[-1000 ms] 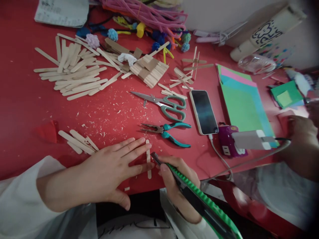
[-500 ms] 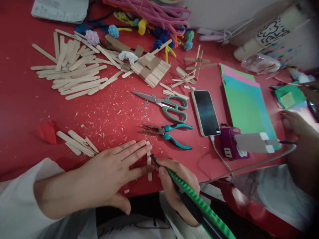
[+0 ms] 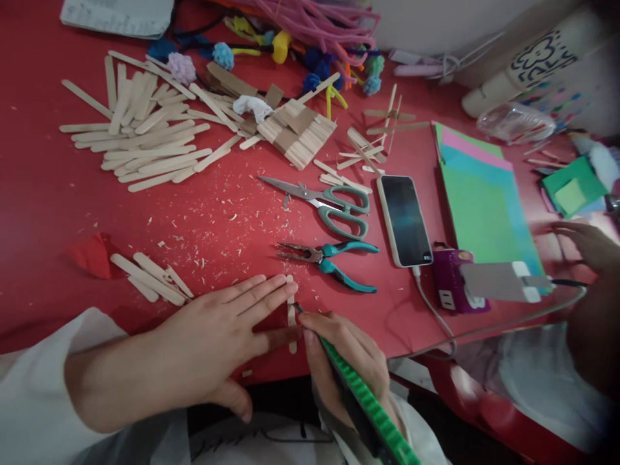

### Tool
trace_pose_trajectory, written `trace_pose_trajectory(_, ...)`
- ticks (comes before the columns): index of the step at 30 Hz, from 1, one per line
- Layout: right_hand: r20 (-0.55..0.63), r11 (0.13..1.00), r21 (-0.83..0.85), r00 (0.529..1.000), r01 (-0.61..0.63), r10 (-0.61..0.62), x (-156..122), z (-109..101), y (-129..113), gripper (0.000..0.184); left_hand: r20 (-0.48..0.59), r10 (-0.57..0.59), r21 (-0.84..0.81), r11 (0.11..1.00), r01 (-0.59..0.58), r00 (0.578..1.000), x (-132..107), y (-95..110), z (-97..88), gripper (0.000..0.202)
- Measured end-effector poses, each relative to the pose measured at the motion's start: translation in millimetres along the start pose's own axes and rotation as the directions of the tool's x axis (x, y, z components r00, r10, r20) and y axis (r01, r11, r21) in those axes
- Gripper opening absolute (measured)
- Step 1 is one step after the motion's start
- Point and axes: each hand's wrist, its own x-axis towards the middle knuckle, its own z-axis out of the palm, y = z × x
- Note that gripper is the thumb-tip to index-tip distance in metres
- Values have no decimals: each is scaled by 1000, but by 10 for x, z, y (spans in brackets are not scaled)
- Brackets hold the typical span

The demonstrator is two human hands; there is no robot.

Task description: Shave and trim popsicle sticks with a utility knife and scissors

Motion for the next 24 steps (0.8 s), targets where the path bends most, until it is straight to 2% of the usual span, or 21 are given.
trace_pose_trajectory(6, 68, 1000, 6, 998, 6, -7, 73, -15, -25, 19, -19, -11, -43, 999, 10, 1000, -9, 15, 30, 100)
trace_pose_trajectory(9, 67, 999, 34, 998, 18, -20, 87, 1, -11, 18, -31, -18, -30, 999, 17, 999, -6, 13, 19, 99)
trace_pose_trajectory(14, -45, 997, 71, 999, -19, 22, -17, 41, 26, 22, -10, -3, 50, 999, 3, 1000, -3, 6, -15, 97)
trace_pose_trajectory(19, -166, 994, 19, 980, -105, 107, -221, 16, 23, 24, -19, 34, 91, 995, -32, 999, -8, 62, -3, 104)
trace_pose_trajectory(21, -214, 995, 12, 971, -102, 102, -249, 16, 18, 23, -19, 39, 106, 994, -37, 999, -9, 77, 5, 108)
trace_pose_trajectory(24, -218, 996, 14, 972, -86, 86, -207, 49, 28, 19, 3, 35, 114, 993, -35, 999, -3, 62, 4, 108)
